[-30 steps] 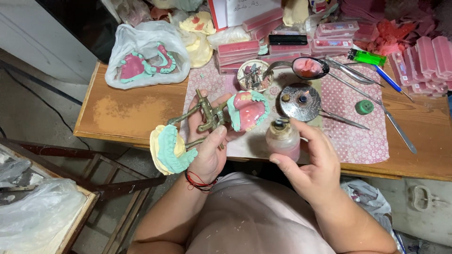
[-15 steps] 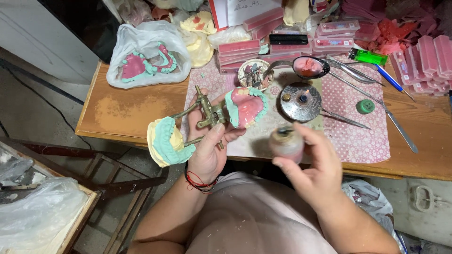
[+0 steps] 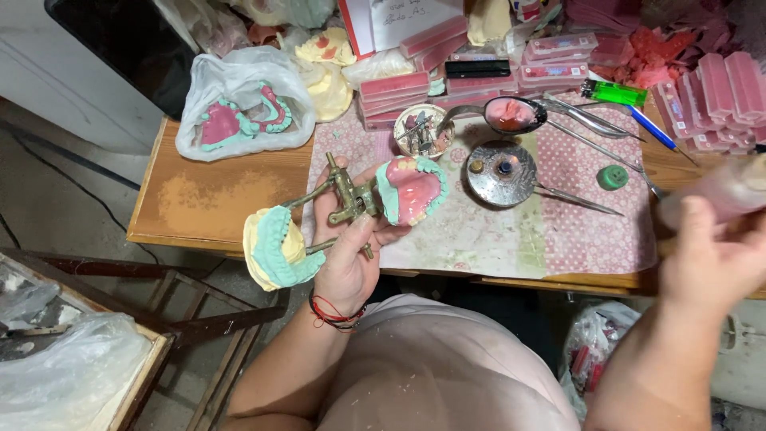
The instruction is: The person uses a metal tool to shape and smooth pink material on a dental mold held in a vise. They then apply a liquid from a bottle to the mold and continue refining the material with the tool. Finally, the person writes on a document with a pen.
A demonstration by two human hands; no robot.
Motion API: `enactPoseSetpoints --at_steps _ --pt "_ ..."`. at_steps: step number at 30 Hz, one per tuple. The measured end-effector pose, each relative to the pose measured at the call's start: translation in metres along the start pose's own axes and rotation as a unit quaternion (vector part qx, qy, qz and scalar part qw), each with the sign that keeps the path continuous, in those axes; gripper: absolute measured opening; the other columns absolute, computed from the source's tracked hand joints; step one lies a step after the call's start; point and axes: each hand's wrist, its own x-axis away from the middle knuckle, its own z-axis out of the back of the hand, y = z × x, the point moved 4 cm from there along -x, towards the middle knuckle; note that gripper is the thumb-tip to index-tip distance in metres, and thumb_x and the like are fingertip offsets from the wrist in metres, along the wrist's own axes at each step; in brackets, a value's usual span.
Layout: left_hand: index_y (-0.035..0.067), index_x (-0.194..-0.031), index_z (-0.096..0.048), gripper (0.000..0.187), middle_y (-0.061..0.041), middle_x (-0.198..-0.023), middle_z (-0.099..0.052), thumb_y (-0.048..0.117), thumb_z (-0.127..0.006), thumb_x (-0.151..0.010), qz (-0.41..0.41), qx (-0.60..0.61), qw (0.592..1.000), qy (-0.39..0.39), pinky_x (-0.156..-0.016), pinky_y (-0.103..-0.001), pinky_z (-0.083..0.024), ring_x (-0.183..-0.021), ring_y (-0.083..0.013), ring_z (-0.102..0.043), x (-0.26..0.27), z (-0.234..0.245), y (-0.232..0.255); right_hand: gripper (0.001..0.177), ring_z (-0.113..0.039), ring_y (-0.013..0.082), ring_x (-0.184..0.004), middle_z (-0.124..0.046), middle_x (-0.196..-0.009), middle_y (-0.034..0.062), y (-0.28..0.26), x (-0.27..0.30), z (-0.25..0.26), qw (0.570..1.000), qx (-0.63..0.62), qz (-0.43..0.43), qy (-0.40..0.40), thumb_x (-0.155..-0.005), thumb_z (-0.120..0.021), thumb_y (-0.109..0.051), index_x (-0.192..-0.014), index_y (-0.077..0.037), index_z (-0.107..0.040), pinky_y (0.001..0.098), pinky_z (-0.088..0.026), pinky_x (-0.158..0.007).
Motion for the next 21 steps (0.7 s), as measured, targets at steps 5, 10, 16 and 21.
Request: enactPoseSetpoints --at_steps 5,10,16,21 --pt "0.011 -0.163 -0.029 0.070 -0.027 -0.151 -0.054 0.008 -0.061 -0.100 0.003 0.008 1.000 -0.006 -0.084 -0.053 -0.066 -0.117 -0.0376 -0.068 0.001 -0.005 -0.004 0.023 -0.060 0.0354 -0.129 -0.061 -0.141 0.0268 0.106 0.006 0.048 0.997 0.025 -0.068 0.005 -0.124 -0.067 -0.002 -0.143 0.008 -0.059 0.0476 -0.049 -0.115" --pt "0.009 -0.158 -0.036 0.064 -0.026 -0.147 -0.058 0.006 -0.061 -0.099 0.004 0.018 1.000 0.006 -0.082 -0.057 -0.066 -0.111 -0.0393 -0.070 0.002 -0.003 -0.010 0.035 -0.058 0.0229 -0.136 -0.057 -0.146 0.0125 0.120 0.002 0.042 0.976 -0.064 -0.208 -0.014 -0.114 -0.058 -0.010 -0.149 -0.007 -0.051 0.0405 -0.050 -0.122" --pt "0.006 -0.143 -0.046 0.047 -0.028 -0.145 -0.059 0.007 -0.063 -0.099 0.000 0.015 1.000 0.009 -0.079 -0.059 -0.065 -0.111 -0.0406 -0.071 0.003 0.002 -0.015 0.035 -0.053 0.0256 -0.141 -0.051 -0.150 0.0137 0.129 0.006 0.045 0.973 -0.107 -0.204 -0.022 -0.117 -0.053 -0.006 -0.152 -0.007 -0.045 0.0464 -0.050 -0.123" --pt "0.007 -0.145 -0.045 0.049 -0.023 -0.132 -0.066 0.008 -0.063 -0.099 0.011 0.013 1.000 0.009 -0.080 -0.062 -0.065 -0.104 -0.0368 -0.073 0.004 0.006 -0.018 0.037 -0.050 0.0312 -0.138 -0.049 -0.150 0.0228 0.122 0.005 0.049 0.988 -0.037 -0.141 -0.044 -0.117 -0.056 -0.001 -0.152 0.002 -0.043 0.0457 -0.042 -0.122"
